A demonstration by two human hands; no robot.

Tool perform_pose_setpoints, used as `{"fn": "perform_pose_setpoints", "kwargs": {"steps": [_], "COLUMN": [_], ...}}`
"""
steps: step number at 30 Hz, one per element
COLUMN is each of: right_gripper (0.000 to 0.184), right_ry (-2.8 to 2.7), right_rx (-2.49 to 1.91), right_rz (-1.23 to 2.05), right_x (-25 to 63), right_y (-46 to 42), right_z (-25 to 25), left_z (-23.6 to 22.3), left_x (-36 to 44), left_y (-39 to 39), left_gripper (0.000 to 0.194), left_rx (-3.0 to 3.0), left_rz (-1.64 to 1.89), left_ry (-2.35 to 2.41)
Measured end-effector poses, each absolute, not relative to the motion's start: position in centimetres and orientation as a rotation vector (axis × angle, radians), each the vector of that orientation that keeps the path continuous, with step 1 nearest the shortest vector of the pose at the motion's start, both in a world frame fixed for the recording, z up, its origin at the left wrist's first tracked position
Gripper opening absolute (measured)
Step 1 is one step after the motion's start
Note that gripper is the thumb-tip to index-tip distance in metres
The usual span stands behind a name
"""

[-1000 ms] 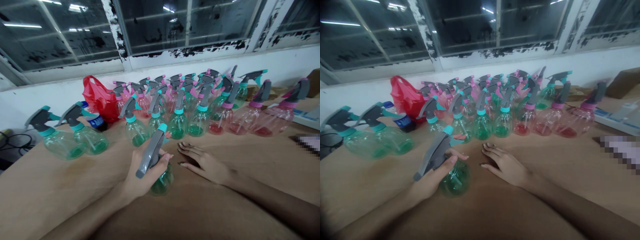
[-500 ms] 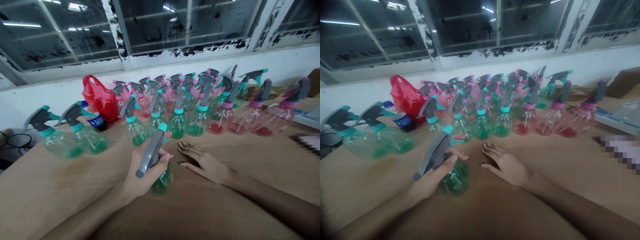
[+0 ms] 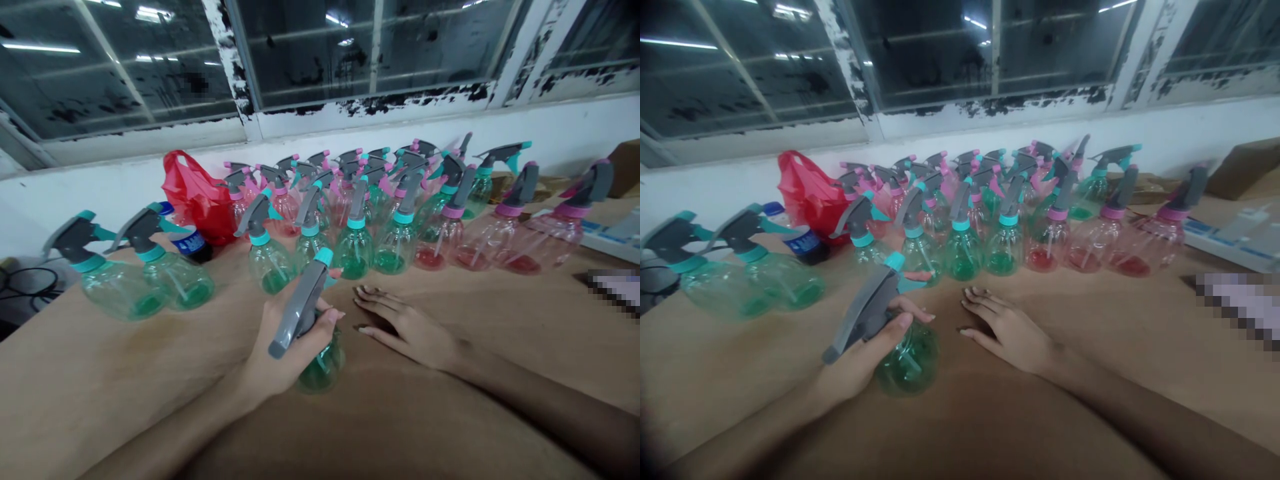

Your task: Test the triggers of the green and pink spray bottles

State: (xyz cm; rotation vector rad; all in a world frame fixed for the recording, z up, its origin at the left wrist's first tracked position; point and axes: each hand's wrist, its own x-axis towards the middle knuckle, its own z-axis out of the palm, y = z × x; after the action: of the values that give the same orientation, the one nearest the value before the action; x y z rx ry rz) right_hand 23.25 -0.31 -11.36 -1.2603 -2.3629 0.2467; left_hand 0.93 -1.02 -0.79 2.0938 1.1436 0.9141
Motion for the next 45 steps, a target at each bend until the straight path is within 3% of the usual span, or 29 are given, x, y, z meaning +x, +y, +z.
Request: {"fn": "perform_pose_setpoints", "kwargs": {"steps": [8,16,24,45], "right_gripper": [0.052,0.052,0.052,0.052], "right_ry": [-2.329,-2.334,-2.316,-2.33], "right_rx": [-1.218,-1.214,-1.233,-1.207], "right_rz": [0.269,0.263,0.264,0.263], "right_x": [23.29,23.31,23.2,23.29], "right_y": [-0.29,-0.2,-0.37,-0.26], "right_z": [-11.49,-11.66,-11.35,-11.57], "left_z": [-0.39,-0.08,-0.67,-0.93], "left_x": [0.96,0.98,0.77,0.86], "left_y": [-0.87,-0.86,-0.93,-0.97], "left_gripper": [0.035,0.009,0.023,0.019], "left_rx": [2.051,1.959,2.02,2.048], "left_rz": [0.894,0.925,0.873,0.888], "left_ry": [1.083,0.974,1.146,1.124]}}
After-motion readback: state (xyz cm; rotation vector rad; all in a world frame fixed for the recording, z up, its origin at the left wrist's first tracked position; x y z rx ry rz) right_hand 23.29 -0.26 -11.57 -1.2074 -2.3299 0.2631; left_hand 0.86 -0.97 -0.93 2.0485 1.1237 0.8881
